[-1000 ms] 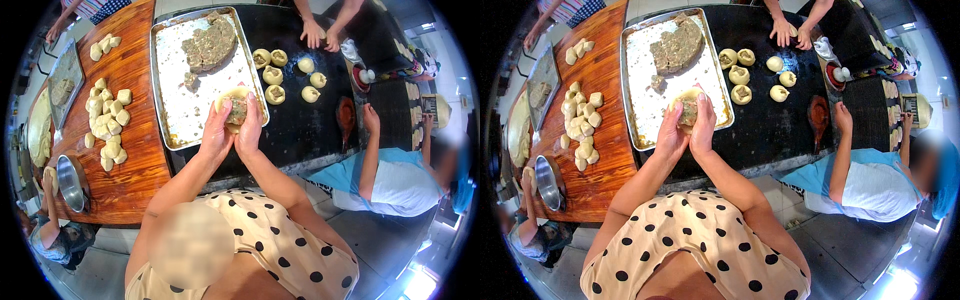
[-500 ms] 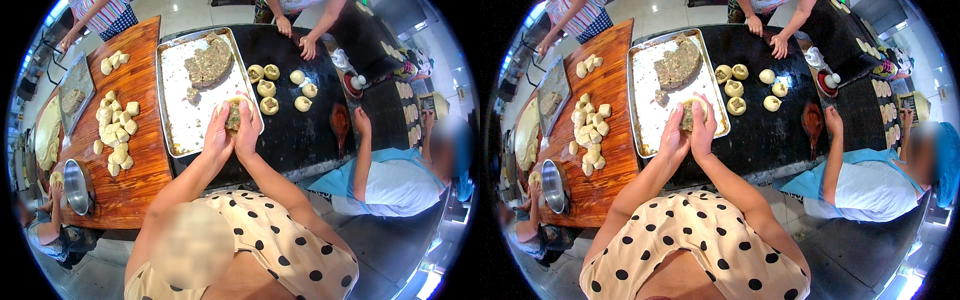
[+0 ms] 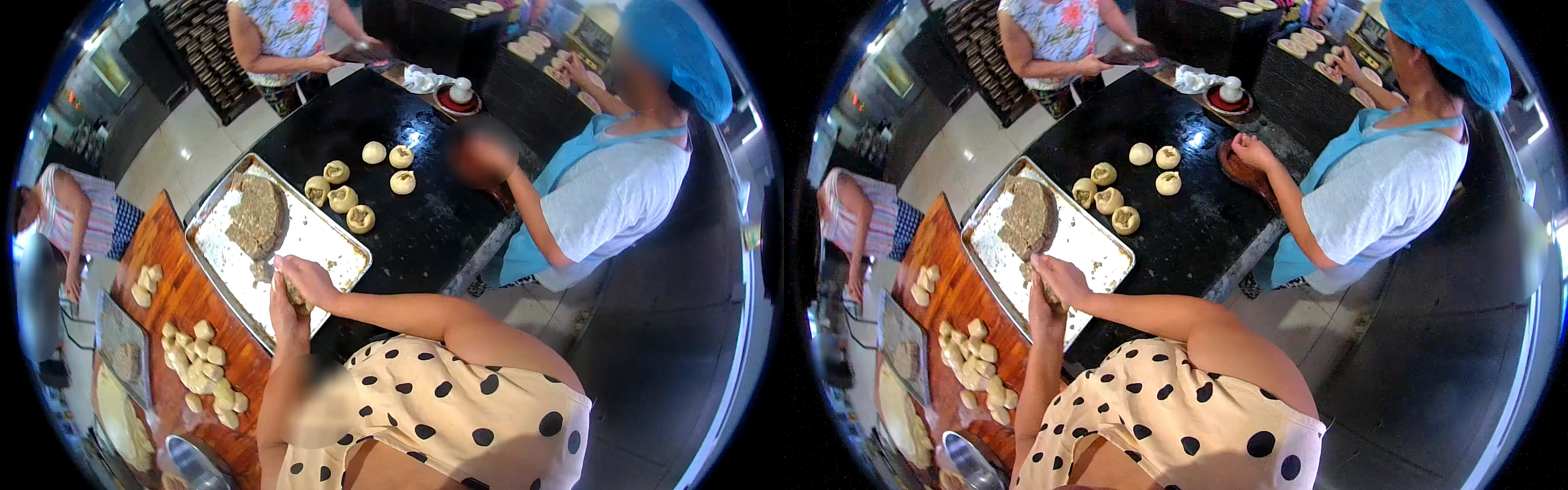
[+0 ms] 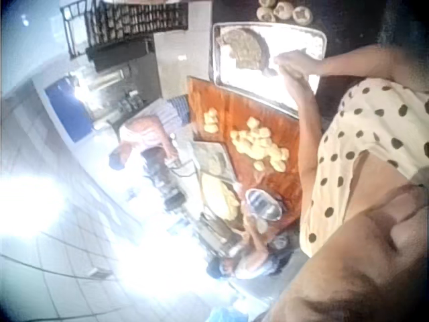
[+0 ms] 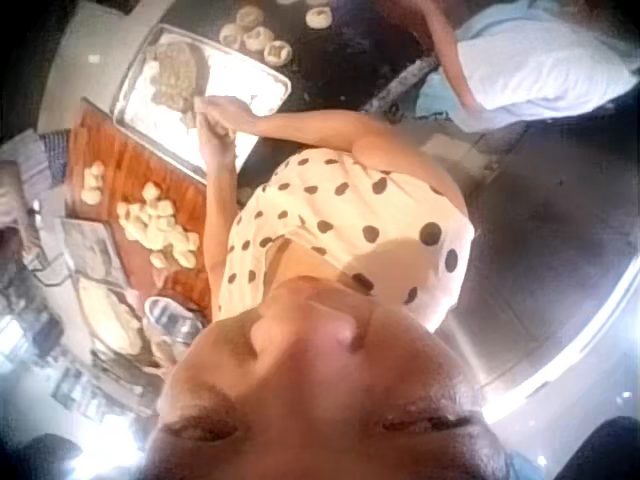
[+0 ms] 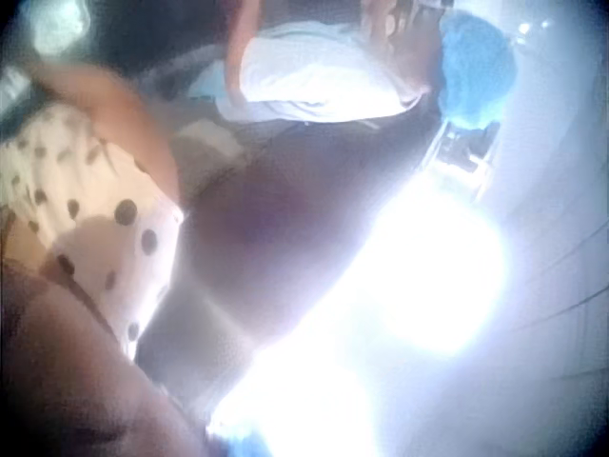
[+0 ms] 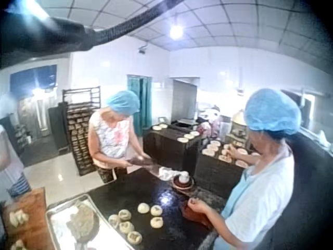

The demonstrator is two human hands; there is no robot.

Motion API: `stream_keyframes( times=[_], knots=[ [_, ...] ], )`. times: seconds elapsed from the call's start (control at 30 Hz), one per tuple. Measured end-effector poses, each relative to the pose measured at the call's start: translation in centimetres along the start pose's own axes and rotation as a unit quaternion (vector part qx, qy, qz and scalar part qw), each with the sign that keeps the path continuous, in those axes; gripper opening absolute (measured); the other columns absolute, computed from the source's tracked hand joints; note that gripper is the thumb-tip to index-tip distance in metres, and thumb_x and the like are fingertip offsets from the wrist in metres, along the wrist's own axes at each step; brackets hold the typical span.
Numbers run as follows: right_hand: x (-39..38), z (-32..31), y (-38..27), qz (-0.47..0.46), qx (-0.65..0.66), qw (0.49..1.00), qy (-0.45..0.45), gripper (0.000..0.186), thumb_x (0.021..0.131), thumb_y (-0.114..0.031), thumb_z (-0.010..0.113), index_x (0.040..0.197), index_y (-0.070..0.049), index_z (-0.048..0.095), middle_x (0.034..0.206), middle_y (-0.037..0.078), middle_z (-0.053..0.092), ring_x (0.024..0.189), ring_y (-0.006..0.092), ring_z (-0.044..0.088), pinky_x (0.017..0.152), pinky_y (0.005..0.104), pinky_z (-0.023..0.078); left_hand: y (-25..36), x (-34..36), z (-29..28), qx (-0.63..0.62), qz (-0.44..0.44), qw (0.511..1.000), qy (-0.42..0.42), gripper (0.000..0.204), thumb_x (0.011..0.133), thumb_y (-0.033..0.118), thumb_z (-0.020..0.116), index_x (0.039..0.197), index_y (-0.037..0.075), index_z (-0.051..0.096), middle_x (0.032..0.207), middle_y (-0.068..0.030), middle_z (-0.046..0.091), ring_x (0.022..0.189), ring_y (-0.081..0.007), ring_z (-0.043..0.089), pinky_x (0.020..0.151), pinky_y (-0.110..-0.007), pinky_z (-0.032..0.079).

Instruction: The person prepares filled rolls by flattening pieces of dough by hand, scooping a meat-like filling into the center, and pinching the edges together to seal it. They handle the dough pieces one at a time and place the completed rolls onto a metal tray.

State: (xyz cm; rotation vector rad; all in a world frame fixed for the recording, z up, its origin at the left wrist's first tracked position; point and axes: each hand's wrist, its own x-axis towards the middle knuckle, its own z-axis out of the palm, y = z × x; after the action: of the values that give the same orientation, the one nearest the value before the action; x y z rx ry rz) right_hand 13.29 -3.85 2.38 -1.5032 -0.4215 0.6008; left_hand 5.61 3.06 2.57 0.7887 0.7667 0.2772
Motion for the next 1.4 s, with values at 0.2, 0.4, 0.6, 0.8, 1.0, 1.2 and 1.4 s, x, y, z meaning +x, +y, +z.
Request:
stream_keyframes(
  times=[0.2, 0.4, 0.6, 0.8, 1.0, 1.2, 1.4],
  knots=[
    [0.7, 1.8, 3.1, -0.076, -0.171, 0.98, 0.066, 0.033, 0.1, -0.03, 0.051, 0.095, -0.003, 0.068, 0.091, 0.012, 0.071, 0.082, 0.0296, 0.068, 0.075, 0.039, 0.051, -2.6, 2.0, -1.5, 0.104, 0.091, 0.99, 0.041, 0.055, 0.102, 0.052, 0.044, 0.136, 0.009, 0.048, 0.122, -0.0078, 0.06, 0.108, -0.0198, 0.06, 0.089, -0.034, 0.051],
    [1.0, -0.1, 2.2, 0.179, 0.425, 0.879, 0.121, 0.035, 0.096, -0.036, 0.059, 0.093, -0.003, 0.067, 0.085, 0.003, 0.068, 0.078, 0.0131, 0.063, 0.074, 0.0316, 0.051, 1.1, -0.8, 0.4, -0.005, -0.063, 0.997, -0.043, 0.078, 0.093, 0.073, 0.039, 0.139, 0.01, 0.045, 0.136, -0.0093, 0.051, 0.122, -0.0254, 0.055, 0.101, -0.043, 0.046],
    [-1.7, 2.3, 0.5, -0.016, 0.049, 0.986, 0.161, 0.021, 0.092, -0.025, 0.064, 0.099, -0.005, 0.068, 0.097, 0.01, 0.071, 0.09, 0.023, 0.067, 0.083, 0.0335, 0.051, -2.3, 0.9, -0.3, -0.055, 0.066, 0.996, 0.005, 0.048, 0.102, 0.051, 0.044, 0.124, 0.01, 0.053, 0.114, -0.0074, 0.06, 0.109, -0.0211, 0.061, 0.09, -0.035, 0.053],
    [-1.5, 1.7, 1.8, -0.127, -0.076, 0.98, 0.131, 0.026, 0.096, -0.027, 0.06, 0.107, -0.006, 0.07, 0.103, 0.012, 0.071, 0.096, 0.0286, 0.067, 0.109, 0.0395, 0.038, -2.4, 1.1, -0.8, -0.044, 0.053, 0.998, -0.007, 0.046, 0.103, 0.05, 0.044, 0.122, 0.009, 0.054, 0.111, -0.0072, 0.061, 0.107, -0.0201, 0.061, 0.089, -0.034, 0.054],
    [-1.4, 1.1, 2.0, -0.023, -0.009, 1.0, 0.02, 0.045, 0.103, -0.04, 0.044, 0.117, -0.003, 0.065, 0.109, 0.015, 0.068, 0.101, 0.0298, 0.065, 0.089, 0.0368, 0.048, -0.4, -1.8, -0.8, -0.031, -0.004, 0.999, 0.034, 0.072, 0.092, 0.072, 0.044, 0.119, 0.007, 0.057, 0.103, -0.0056, 0.064, 0.089, -0.0206, 0.065, 0.075, -0.039, 0.054],
    [-3.8, 0.9, 0.3, -0.21, -0.173, 0.96, 0.06, 0.034, 0.101, -0.027, 0.044, 0.102, -0.003, 0.067, 0.098, 0.018, 0.069, 0.095, 0.0388, 0.062, 0.09, 0.0445, 0.048, -1.3, -2.5, 0.9, 0.13, 0.096, 0.984, 0.071, 0.063, 0.096, 0.065, 0.044, 0.1, 0.006, 0.064, 0.076, -0.0023, 0.059, 0.061, -0.0126, 0.054, 0.05, -0.027, 0.041],
    [-1.6, 0.3, -0.9, -0.06, 0.252, 0.966, 0.021, 0.039, 0.104, -0.031, 0.046, 0.094, 0.0, 0.068, 0.089, 0.006, 0.068, 0.082, 0.0163, 0.062, 0.081, 0.0305, 0.048, 2.4, -0.3, -0.6, 0.062, -0.047, 0.98, -0.183, 0.078, 0.092, 0.078, 0.027, 0.13, 0.014, 0.053, 0.111, -0.0055, 0.065, 0.101, -0.0201, 0.065, 0.087, -0.036, 0.053]
  ],
)
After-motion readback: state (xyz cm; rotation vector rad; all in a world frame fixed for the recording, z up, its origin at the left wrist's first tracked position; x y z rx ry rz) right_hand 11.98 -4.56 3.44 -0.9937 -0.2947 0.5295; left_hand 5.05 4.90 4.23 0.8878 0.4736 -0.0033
